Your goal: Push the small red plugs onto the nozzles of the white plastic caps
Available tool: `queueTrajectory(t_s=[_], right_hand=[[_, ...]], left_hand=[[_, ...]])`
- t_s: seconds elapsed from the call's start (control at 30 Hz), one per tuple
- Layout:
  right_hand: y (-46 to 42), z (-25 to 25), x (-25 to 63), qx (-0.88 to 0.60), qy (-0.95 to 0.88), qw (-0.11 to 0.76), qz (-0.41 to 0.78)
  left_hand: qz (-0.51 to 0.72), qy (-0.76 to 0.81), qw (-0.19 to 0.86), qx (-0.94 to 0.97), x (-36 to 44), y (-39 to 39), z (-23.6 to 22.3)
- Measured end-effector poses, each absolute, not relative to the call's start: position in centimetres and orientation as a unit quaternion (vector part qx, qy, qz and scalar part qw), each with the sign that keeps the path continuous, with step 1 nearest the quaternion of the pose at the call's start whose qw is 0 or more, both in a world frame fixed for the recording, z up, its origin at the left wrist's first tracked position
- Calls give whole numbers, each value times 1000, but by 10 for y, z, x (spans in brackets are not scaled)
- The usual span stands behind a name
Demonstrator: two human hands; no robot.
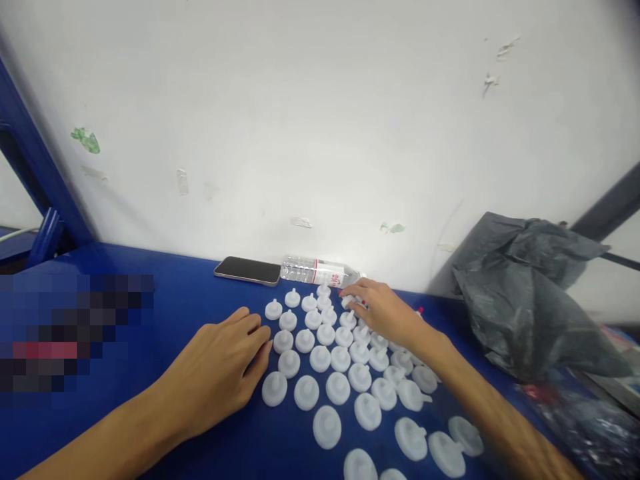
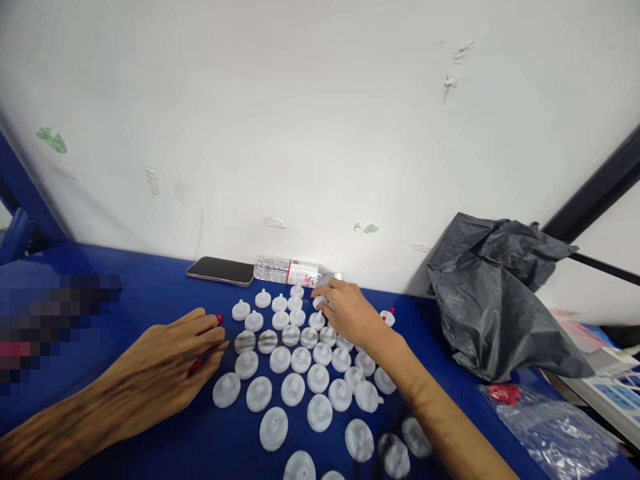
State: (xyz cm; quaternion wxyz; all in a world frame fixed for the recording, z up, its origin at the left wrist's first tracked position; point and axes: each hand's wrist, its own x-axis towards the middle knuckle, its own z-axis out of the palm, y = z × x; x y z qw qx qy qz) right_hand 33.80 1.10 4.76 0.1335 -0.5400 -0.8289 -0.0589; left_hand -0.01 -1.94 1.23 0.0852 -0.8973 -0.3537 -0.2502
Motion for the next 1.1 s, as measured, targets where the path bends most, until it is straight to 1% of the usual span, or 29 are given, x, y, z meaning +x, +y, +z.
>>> queueTrajectory(t_s=[0.37,0.77,1.1], right_hand=[[15,37,336,-529,-829,125,-128],[10,48,334,-437,-866,67,-234],[12,40,336,-430,-865,67,-249]], left_hand=[[-253,-351,91,-897,0,-18,13],[-256,-342,94,-899,1,-20,13],[-258,-343,97,-898,2,-19,11]])
